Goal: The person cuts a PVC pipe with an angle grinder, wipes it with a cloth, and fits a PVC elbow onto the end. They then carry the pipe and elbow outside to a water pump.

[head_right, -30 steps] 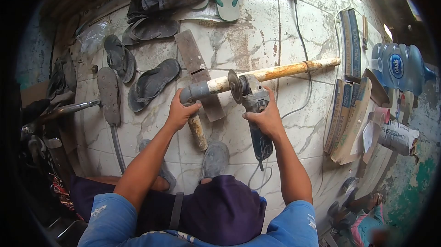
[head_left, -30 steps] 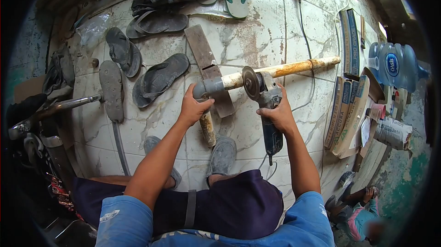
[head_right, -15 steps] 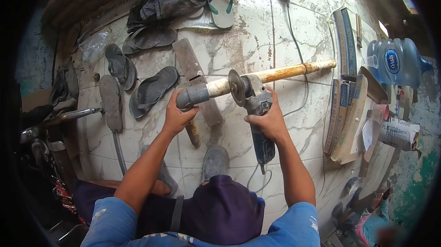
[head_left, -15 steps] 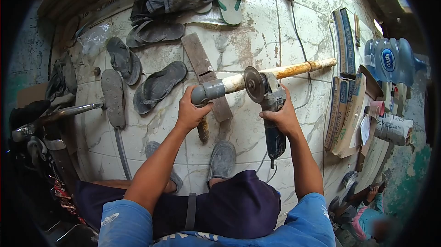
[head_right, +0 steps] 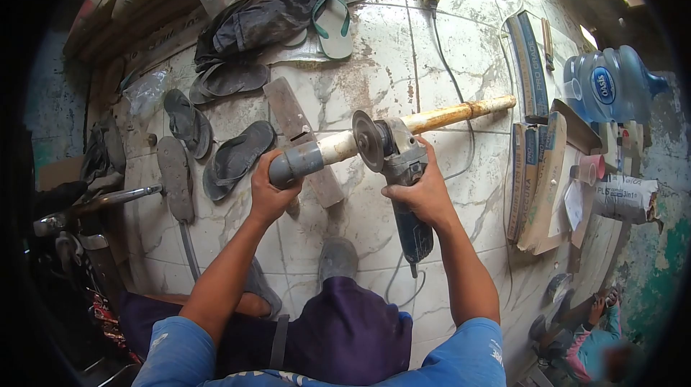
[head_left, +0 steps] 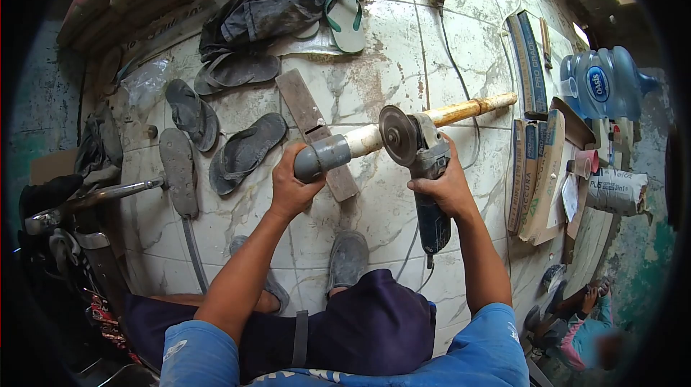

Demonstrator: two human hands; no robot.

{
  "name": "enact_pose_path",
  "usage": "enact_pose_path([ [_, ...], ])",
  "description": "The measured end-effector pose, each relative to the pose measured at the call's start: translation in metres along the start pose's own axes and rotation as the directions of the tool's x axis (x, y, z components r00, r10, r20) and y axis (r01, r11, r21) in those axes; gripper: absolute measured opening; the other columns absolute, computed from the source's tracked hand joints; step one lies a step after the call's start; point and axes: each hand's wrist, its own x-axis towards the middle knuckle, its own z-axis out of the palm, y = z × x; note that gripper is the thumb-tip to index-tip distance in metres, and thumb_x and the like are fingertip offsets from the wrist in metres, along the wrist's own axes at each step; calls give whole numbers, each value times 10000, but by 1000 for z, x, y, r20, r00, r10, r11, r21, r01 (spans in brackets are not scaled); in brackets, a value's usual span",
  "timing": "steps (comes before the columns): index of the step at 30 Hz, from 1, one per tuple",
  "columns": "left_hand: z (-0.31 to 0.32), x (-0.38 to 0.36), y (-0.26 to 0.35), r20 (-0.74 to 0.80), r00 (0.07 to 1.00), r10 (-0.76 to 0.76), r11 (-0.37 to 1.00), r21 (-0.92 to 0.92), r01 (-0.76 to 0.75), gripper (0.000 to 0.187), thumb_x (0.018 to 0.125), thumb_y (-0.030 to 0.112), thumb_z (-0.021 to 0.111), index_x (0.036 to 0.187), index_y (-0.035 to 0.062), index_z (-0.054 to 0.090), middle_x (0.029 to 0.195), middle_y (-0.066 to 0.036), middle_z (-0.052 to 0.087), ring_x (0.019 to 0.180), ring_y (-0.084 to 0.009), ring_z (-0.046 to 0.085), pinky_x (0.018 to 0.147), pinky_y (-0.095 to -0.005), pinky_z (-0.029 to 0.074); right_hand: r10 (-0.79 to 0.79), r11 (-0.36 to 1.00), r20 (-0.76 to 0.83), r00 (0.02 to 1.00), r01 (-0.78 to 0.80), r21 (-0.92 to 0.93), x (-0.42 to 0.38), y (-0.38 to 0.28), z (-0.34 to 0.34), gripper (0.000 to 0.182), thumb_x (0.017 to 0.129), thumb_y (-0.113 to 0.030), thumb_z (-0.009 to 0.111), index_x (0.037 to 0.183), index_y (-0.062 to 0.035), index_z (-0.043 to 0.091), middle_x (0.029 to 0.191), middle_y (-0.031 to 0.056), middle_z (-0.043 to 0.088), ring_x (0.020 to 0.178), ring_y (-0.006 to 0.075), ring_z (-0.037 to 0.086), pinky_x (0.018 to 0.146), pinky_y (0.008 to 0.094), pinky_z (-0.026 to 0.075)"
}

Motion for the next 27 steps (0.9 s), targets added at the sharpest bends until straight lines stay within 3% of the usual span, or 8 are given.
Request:
enact_pose_path([
  [14,6,-14,-3,-20,992,128,991,42,-127,551,631,79,782,1121,75,530,920,-141,639,809,-315,660,711,-370,525,-12,998,25,1000,10,66,-1,3,-9,1015,572,-83,828,1414,-22,265,1172,108,529,1063,210,530,944,336,438],
  [16,7,-18,-4,-10,996,88,996,13,-87,549,642,87,782,1129,78,527,946,-126,620,832,-278,638,755,-345,501,-10,997,29,1000,7,81,-1,1,-9,1017,571,-79,828,1414,-18,263,1171,108,530,1062,210,530,944,335,438],
  [23,9,-20,-5,-32,988,152,987,57,-150,564,638,87,783,1138,73,522,944,-135,620,829,-297,641,747,-350,501,7,998,25,1000,-8,59,-2,4,-11,1023,570,-72,829,1416,-11,257,1161,114,534,1051,213,537,934,333,446],
  [25,8,-20,-7,-31,994,106,994,28,-105,555,665,71,786,1146,72,509,960,-105,609,837,-254,632,764,-336,495,7,999,19,1000,-8,53,-4,3,-10,1021,572,-74,829,1416,-13,258,1155,116,536,1048,213,538,929,332,448],
  [27,9,-5,0,-240,970,47,998,-37,-58,518,680,81,777,1126,65,515,954,-113,606,860,-240,621,776,-338,496,20,1000,64,998,-20,8,-8,2,-9,1011,577,-75,828,1413,-24,260,1144,117,540,1037,213,542,919,335,452],
])
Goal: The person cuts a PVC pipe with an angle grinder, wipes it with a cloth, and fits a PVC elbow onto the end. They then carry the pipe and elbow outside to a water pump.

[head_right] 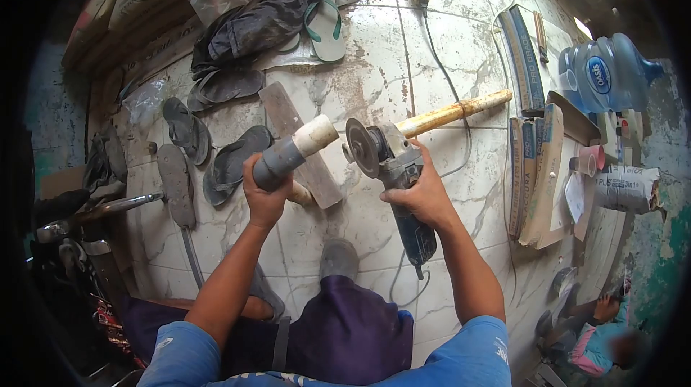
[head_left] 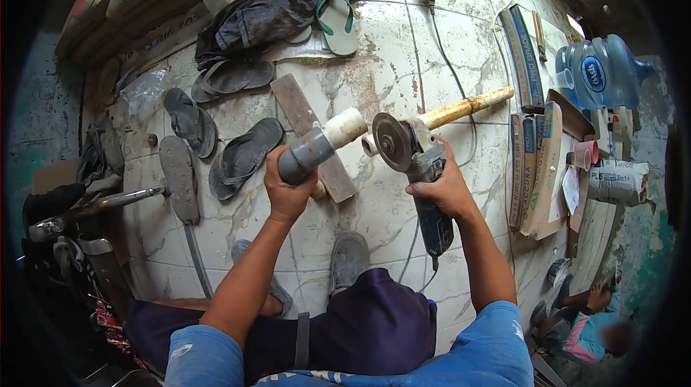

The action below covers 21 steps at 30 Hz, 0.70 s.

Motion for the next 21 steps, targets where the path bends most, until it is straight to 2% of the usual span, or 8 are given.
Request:
enact_pose_path([
  [4,-13,30,-8,33,999,-35,999,-19,36,486,698,76,778,1102,58,509,943,-89,585,858,-194,589,790,-318,482,-13,998,-11,1000,12,-54,-8,10,7,1003,581,-73,823,1410,-34,260,1137,115,543,1015,208,549,900,335,460],
  [6,-25,49,-4,110,967,-229,971,-41,235,492,684,106,780,1095,29,519,926,-80,610,814,-155,587,755,-299,486,-7,995,-84,996,14,94,-14,11,7,1006,580,-70,819,1411,-33,254,1127,113,547,993,202,556,886,332,471],
  [12,-67,67,-72,159,872,-463,862,308,402,541,694,128,745,1157,6,495,1028,-135,607,897,-179,594,790,-312,484,40,981,-202,978,0,196,-31,32,-13,970,571,-33,804,1393,-42,290,1107,93,554,962,186,561,859,332,486],
  [13,-72,67,-78,223,773,-594,801,79,593,601,704,140,744,1217,6,461,1078,-157,593,953,-204,587,823,-324,478,71,971,-234,970,-13,238,-34,40,-15,941,573,-22,795,1380,-52,311,1098,87,558,949,180,564,843,330,492],
  [16,-82,70,-115,238,738,-631,766,43,642,628,720,157,743,1247,5,437,1078,-156,593,947,-222,591,816,-326,480,81,957,-280,956,3,289,-46,64,-18,791,606,36,739,1290,-68,355,992,97,586,744,190,624,641,316,561],
  [18,-79,75,-112,192,760,-622,782,214,586,614,716,140,726,1249,8,451,1054,-148,587,978,-257,580,885,-351,454,82,951,-287,954,12,310,-53,74,-17,758,616,42,723,1272,-60,358,965,110,584,686,211,638,606,331,572],
  [20,-65,75,-110,9,976,-220,479,872,100,595,704,124,714,1240,20,478,1025,-153,579,1024,-294,551,960,-396,405,169,911,-314,934,-27,411,-61,79,-11,732,623,34,714,1257,-58,362,940,113,581,644,224,640,566,342,572],
  [21,-51,78,-93,31,995,-100,534,845,27,570,699,137,715,1216,22,504,1020,-157,578,1047,-315,534,977,-424,383,187,897,-322,928,-28,440,-64,82,-9,700,630,11,714,1241,-53,379,917,115,583,619,233,637,540,351,573],
])
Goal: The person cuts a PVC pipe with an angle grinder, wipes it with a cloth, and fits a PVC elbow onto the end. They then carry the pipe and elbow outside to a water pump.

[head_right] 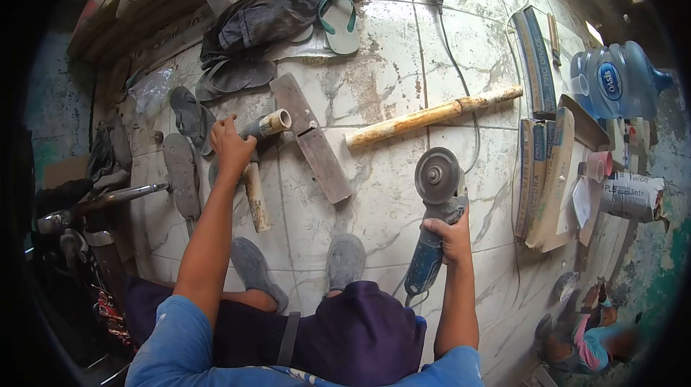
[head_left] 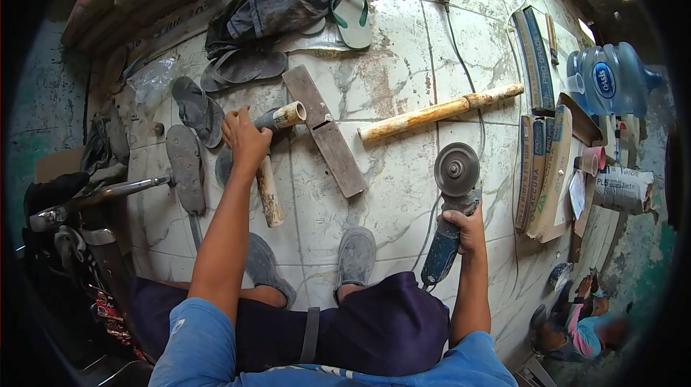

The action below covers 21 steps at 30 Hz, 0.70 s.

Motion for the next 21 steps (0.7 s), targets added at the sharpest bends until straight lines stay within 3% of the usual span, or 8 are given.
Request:
enact_pose_path([
  [1,-7,2,28,-95,992,79,995,-46,-84,546,694,149,715,1192,25,530,1016,-161,576,1071,-336,516,995,-451,361,1,1000,-1,1000,-1,3,-2,5,-1,700,630,11,714,1241,-53,379,917,115,583,619,233,637,540,351,573],
  [3,2,2,75,-11,943,334,870,-382,-312,506,704,226,718,1147,32,571,1020,-142,601,1051,-349,533,959,-450,386,51,996,-36,998,-48,70,-3,15,-4,650,634,-15,716,1210,-42,415,901,116,585,622,233,641,548,353,576],
  [7,29,-26,166,449,680,580,811,-244,-531,487,717,347,751,1061,40,595,1040,-146,603,1066,-314,533,939,-421,389,73,989,-76,994,-62,130,-8,21,-6,593,651,-31,716,1181,-39,452,851,110,600,621,232,652,559,343,584],
  [11,89,-34,174,392,678,621,775,-184,-604,508,707,373,773,1035,31,590,1040,-158,625,1029,-327,568,900,-442,425,79,966,-112,991,-48,255,-16,22,-14,684,643,-4,721,1241,-50,392,919,121,576,628,233,638,539,349,576],
  [13,67,-21,169,466,745,477,830,-518,-208,509,682,313,812,1029,19,585,995,-142,651,944,-301,624,821,-418,483,60,965,-147,987,-20,262,-21,17,-27,627,652,-18,723,1204,-43,426,896,116,588,624,237,647,531,351,579],
  [14,41,-8,166,447,748,490,772,-622,-135,484,685,246,824,1034,14,582,982,-120,658,907,-266,637,795,-382,503,54,963,-151,987,-11,270,-23,18,-30,571,661,-33,725,1166,-35,460,874,111,600,621,240,656,524,353,582],
  [17,-21,44,151,294,813,503,383,-919,96,424,712,70,820,1054,8,578,978,-63,657,880,-150,634,809,-286,518,34,955,-156,987,14,298,-28,17,-37,496,681,-57,718,1122,-30,492,851,109,613,617,239,663,509,348,582],
  [21,-141,95,149,-125,888,443,-253,-968,-11,438,717,38,821,1084,23,582,1030,-72,640,929,-147,633,848,-296,542,3,950,-132,991,38,310,-23,13,-43,388,709,-105,694,1041,6,526,788,109,610,606,238,657,512,347,579],
])
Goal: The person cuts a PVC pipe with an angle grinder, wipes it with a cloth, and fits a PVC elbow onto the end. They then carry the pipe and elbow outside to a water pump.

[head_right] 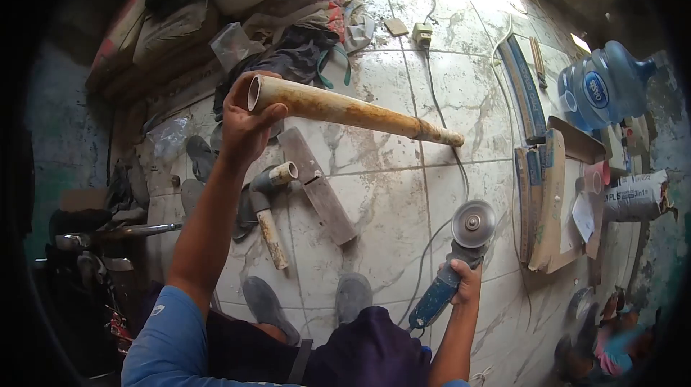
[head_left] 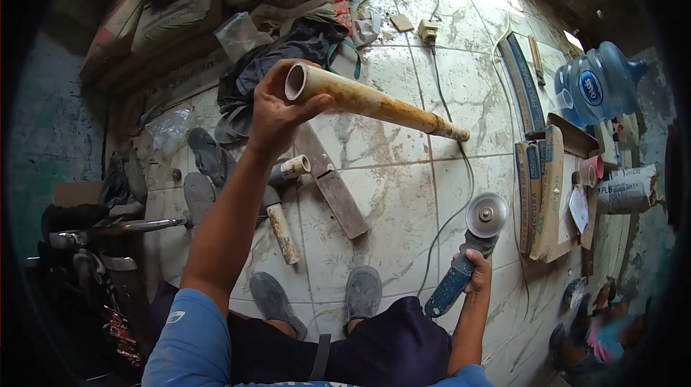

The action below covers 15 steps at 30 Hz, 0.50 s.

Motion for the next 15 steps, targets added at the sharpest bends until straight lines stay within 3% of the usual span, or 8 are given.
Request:
enact_pose_path([
  [1,0,10,14,0,996,87,988,-129,-86,454,739,43,804,1132,23,576,1077,-83,626,994,-159,621,890,-316,526,5,1000,0,1000,-5,12,3,1,-1,354,711,-112,693,1007,9,540,772,108,608,603,235,656,510,346,578],
  [2,3,17,28,48,993,107,980,-172,-97,542,802,236,779,1217,21,506,1153,-111,585,1078,-264,604,973,-423,483,9,1000,-1,1000,-9,26,7,2,0,323,712,-119,693,973,12,554,755,108,606,600,233,655,508,344,576],
  [3,12,20,31,-3,988,154,957,-249,-150,663,818,304,762,1315,40,411,1229,-126,547,1134,-282,576,1002,-439,456,82,995,34,996,-83,46,9,2,-3,307,710,-121,694,955,8,561,753,105,608,592,233,652,507,342,575],
  [5,24,15,11,-33,997,76,963,-256,-82,816,821,278,759,1411,69,236,1244,-132,541,1176,-258,545,1042,-428,409,132,989,88,987,-137,57,11,5,-2,293,709,-124,696,938,5,568,752,101,610,584,233,650,507,341,574],
  [8,36,8,-16,-181,983,-22,1000,-4,22,283,801,82,751,979,34,537,852,-65,599,816,-182,646,782,-332,535,-27,997,65,997,22,76,8,0,20,280,712,-125,696,924,10,574,758,99,613,563,241,641,511,354,570],
  [11,47,35,32,-191,975,110,991,92,-93,285,808,79,742,986,29,525,774,-65,594,690,-172,637,680,-323,540,12,994,65,998,-20,110,23,11,2,300,710,-115,692,956,2,565,753,99,610,565,242,641,506,358,568],
  [13,50,58,95,-96,975,201,978,83,-194,285,815,100,741,986,30,524,750,-70,595,635,-164,628,609,-311,536,24,996,45,999,-28,86,13,1,3,509,670,-83,709,1129,-33,494,791,99,587,573,237,633,489,353,570],
  [15,44,80,154,-21,968,249,951,194,-241,284,823,123,735,988,28,524,746,-67,604,621,-153,623,578,-304,531,-20,998,34,999,18,55,5,-6,3,436,687,-93,697,1077,-25,516,776,97,598,570,239,636,498,353,570],
])
